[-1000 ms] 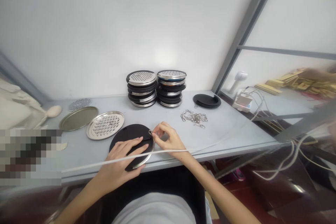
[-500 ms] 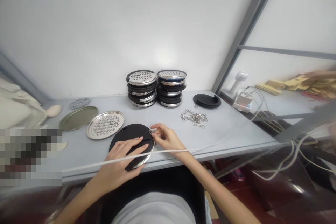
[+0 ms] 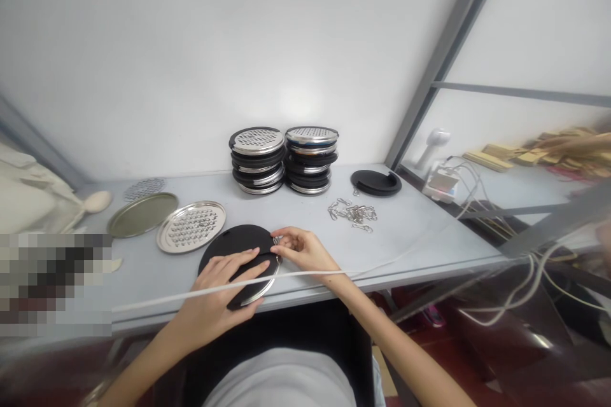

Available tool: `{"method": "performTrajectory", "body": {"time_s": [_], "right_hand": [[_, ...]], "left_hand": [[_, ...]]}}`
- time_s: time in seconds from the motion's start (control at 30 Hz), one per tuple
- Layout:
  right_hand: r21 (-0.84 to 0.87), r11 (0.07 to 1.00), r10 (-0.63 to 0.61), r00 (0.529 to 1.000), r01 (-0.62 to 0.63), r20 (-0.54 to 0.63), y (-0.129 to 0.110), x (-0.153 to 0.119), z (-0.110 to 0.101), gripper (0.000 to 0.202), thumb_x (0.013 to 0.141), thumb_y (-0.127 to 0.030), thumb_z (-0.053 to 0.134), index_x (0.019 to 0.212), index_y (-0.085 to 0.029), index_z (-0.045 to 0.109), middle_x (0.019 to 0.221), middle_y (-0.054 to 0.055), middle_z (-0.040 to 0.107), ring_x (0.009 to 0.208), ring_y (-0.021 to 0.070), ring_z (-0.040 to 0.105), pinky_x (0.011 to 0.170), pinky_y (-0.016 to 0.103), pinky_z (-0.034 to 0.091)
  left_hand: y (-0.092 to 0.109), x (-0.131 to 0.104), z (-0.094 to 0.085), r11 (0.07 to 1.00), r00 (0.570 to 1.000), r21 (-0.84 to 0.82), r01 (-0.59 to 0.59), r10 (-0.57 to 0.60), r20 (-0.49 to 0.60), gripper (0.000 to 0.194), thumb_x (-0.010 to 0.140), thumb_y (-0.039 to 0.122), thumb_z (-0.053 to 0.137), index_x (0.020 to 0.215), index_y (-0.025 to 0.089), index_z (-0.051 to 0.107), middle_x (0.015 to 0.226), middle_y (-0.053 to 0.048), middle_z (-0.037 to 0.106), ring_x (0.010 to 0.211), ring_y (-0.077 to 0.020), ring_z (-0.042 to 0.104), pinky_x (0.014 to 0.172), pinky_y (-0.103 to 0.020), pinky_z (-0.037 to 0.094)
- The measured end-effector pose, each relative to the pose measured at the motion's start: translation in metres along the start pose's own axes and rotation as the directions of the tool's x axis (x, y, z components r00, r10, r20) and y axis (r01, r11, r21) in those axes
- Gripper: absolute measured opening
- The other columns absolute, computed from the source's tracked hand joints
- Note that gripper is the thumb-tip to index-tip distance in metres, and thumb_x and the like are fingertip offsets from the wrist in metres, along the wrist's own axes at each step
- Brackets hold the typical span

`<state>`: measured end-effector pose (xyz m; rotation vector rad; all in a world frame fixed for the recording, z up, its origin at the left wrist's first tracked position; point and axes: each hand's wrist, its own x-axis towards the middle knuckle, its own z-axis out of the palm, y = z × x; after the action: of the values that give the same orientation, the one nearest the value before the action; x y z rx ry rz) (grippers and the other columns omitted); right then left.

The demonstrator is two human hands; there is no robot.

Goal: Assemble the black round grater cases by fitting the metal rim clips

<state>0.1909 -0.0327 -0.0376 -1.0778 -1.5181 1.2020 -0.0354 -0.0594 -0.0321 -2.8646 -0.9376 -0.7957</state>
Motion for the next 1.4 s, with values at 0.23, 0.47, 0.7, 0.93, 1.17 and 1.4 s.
{"method": "performTrajectory", "body": {"time_s": [0.23, 0.47, 0.7, 0.93, 1.17, 1.4], "right_hand": [[0.087, 0.996, 0.033, 0.999, -0.036, 0.033, 0.0001, 0.0002, -0.0032, 0.043, 0.071, -0.035, 0.076, 0.107, -0.015, 0.066, 0.073, -0.001, 0.06, 0.068, 0.011, 0.055, 0.071, 0.027, 0.046], [0.113, 0.991, 0.065, 0.994, -0.075, 0.089, -0.0038, -0.002, -0.0081, 0.05, 0.067, -0.032, 0.08, 0.111, -0.016, 0.067, 0.075, -0.001, 0.062, 0.072, 0.0124, 0.058, 0.076, 0.029, 0.048], [0.138, 0.988, 0.055, 0.995, -0.067, 0.089, -0.0025, -0.0018, -0.0077, 0.048, 0.066, -0.031, 0.081, 0.11, -0.018, 0.069, 0.077, 0.0, 0.064, 0.074, 0.0136, 0.06, 0.078, 0.03, 0.048], [0.119, 0.992, 0.036, 0.999, -0.041, 0.041, -0.0007, -0.0001, -0.0069, 0.045, 0.066, -0.03, 0.081, 0.107, -0.016, 0.069, 0.076, 0.0, 0.065, 0.072, 0.0128, 0.059, 0.075, 0.029, 0.048], [0.114, 0.992, 0.049, 0.997, -0.055, 0.051, -0.0009, -0.0009, -0.0065, 0.045, 0.066, -0.031, 0.081, 0.107, -0.016, 0.069, 0.074, -0.001, 0.064, 0.07, 0.0124, 0.059, 0.073, 0.028, 0.048], [0.09, 0.995, 0.038, 0.998, -0.043, 0.054, -0.0013, -0.0022, -0.0072, 0.04, 0.071, -0.032, 0.077, 0.106, -0.016, 0.069, 0.078, 0.001, 0.066, 0.074, 0.0134, 0.059, 0.076, 0.029, 0.047]], "left_hand": [[0.0006, -0.0004, -0.0006, 1.0, 1.0, -0.015, 0.016, -0.016, 0.017, 0.046, 0.087, 0.028, 0.058, 0.133, 0.025, 0.051, 0.137, -0.008, 0.051, 0.123, -0.0256, 0.048, 0.096, -0.04, 0.039], [0.0014, 0.0003, -0.0016, 1.0, 1.0, 0.0, 0.012, -0.012, 0.023, 0.047, 0.086, 0.028, 0.058, 0.133, 0.026, 0.051, 0.136, -0.008, 0.051, 0.122, -0.0253, 0.048, 0.096, -0.04, 0.039], [0.0002, -0.0003, -0.0013, 1.0, 1.0, 0.006, 0.015, -0.015, 0.024, 0.048, 0.086, 0.029, 0.059, 0.133, 0.026, 0.051, 0.136, -0.008, 0.051, 0.122, -0.0252, 0.049, 0.095, -0.039, 0.04], [-0.0002, -0.0004, -0.0002, 1.0, 1.0, 0.006, 0.017, -0.017, 0.024, 0.047, 0.086, 0.029, 0.059, 0.133, 0.027, 0.051, 0.137, -0.007, 0.051, 0.122, -0.0247, 0.048, 0.096, -0.039, 0.039], [-0.0001, -0.0009, 0.0007, 1.0, 1.0, 0.001, 0.021, -0.021, 0.023, 0.046, 0.087, 0.029, 0.059, 0.132, 0.027, 0.051, 0.137, -0.007, 0.051, 0.122, -0.0241, 0.048, 0.096, -0.039, 0.039], [-0.0002, -0.0008, 0.0, 1.0, 1.0, 0.004, 0.017, -0.017, 0.022, 0.047, 0.087, 0.029, 0.059, 0.133, 0.026, 0.05, 0.137, -0.007, 0.051, 0.123, -0.0246, 0.048, 0.096, -0.039, 0.039]]}}
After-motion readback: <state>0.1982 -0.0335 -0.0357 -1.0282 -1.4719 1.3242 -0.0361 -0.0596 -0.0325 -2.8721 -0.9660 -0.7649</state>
